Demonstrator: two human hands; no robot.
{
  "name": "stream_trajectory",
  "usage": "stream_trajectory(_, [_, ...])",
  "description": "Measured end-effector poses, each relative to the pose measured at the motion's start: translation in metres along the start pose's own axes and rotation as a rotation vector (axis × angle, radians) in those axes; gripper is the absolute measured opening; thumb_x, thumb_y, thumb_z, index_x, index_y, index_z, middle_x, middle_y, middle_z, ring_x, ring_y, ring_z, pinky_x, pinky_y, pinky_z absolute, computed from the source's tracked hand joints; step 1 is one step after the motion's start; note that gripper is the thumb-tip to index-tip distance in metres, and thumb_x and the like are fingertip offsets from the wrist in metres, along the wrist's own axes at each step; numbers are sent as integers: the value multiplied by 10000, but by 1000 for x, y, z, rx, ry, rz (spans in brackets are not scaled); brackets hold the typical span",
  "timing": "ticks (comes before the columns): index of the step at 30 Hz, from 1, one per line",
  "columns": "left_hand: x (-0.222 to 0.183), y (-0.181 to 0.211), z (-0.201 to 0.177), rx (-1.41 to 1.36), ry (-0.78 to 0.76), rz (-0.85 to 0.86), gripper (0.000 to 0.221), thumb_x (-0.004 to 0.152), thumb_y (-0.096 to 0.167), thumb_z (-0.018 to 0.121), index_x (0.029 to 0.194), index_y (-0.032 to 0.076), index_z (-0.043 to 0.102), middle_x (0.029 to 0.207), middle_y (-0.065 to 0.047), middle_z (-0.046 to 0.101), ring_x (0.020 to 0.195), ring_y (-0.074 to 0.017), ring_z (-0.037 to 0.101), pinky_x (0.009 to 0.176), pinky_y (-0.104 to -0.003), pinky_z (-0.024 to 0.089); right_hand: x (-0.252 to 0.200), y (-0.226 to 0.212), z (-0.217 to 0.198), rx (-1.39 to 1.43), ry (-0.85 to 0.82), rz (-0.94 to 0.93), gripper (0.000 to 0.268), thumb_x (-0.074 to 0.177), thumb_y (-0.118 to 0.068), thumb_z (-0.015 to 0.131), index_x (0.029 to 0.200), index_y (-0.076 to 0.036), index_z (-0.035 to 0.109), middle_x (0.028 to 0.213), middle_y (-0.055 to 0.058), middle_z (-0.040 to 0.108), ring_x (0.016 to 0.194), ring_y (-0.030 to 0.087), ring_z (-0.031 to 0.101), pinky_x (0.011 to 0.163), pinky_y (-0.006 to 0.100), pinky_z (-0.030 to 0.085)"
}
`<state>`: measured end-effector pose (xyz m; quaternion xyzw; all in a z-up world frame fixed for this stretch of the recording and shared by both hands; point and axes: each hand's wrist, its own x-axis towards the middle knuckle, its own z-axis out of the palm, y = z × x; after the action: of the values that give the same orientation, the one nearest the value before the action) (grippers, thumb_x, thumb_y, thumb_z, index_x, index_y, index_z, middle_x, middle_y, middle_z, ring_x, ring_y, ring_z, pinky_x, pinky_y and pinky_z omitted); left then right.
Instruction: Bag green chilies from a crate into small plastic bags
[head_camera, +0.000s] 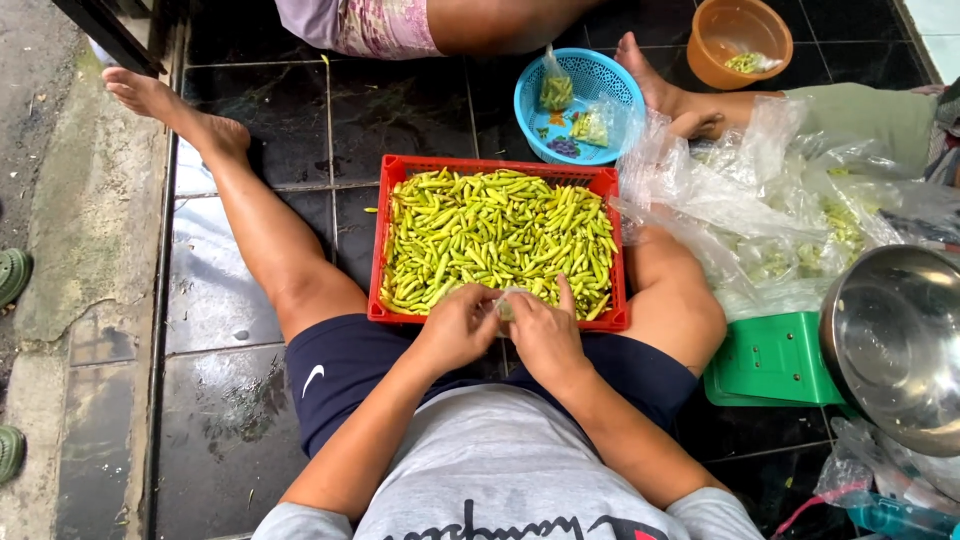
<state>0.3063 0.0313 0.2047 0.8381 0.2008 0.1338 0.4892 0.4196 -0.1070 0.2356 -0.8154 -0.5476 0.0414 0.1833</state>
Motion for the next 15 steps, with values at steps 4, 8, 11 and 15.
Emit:
stream_trajectory(4, [-3,38,-25,419,-146,228,1041,728,279,823,1598,116,276,1559,-251,350,1504,-478,200,1150,-748,-47,9,27,27,235,-54,-7,432,919,-179,688,1326,-76,586,1247,143,701,1139,307,690,1113,519,383])
stream_trajectory(8, [19,-27,9,266,190,316,973,635,46,802,1532,80,427,1122,-186,735,1123,-321,689,1210,-635,74,27,21,37,205,23,-140,333,909,-131,660,1232,-53,658,1225,163,704,1173,344,658,1101,522,371])
stream_trajectory(11, [29,-57,11,189,249,198,901,641,89,834,1473,128,491,1193,-145,722,1161,-299,673,1186,-563,247,48,26,2,399,64,-120,211,1029,-192,577,1200,-178,701,1145,32,750,1181,250,666,1158,618,206])
stream_trajectory(15, [33,-71,11,132,259,99,913,687,265,891,1481,118,467,1272,-138,699,1212,-303,654,1138,-503,340,81,121,28,324,98,130,228,993,-137,608,1209,-126,678,1185,114,681,1165,337,641,1066,517,444])
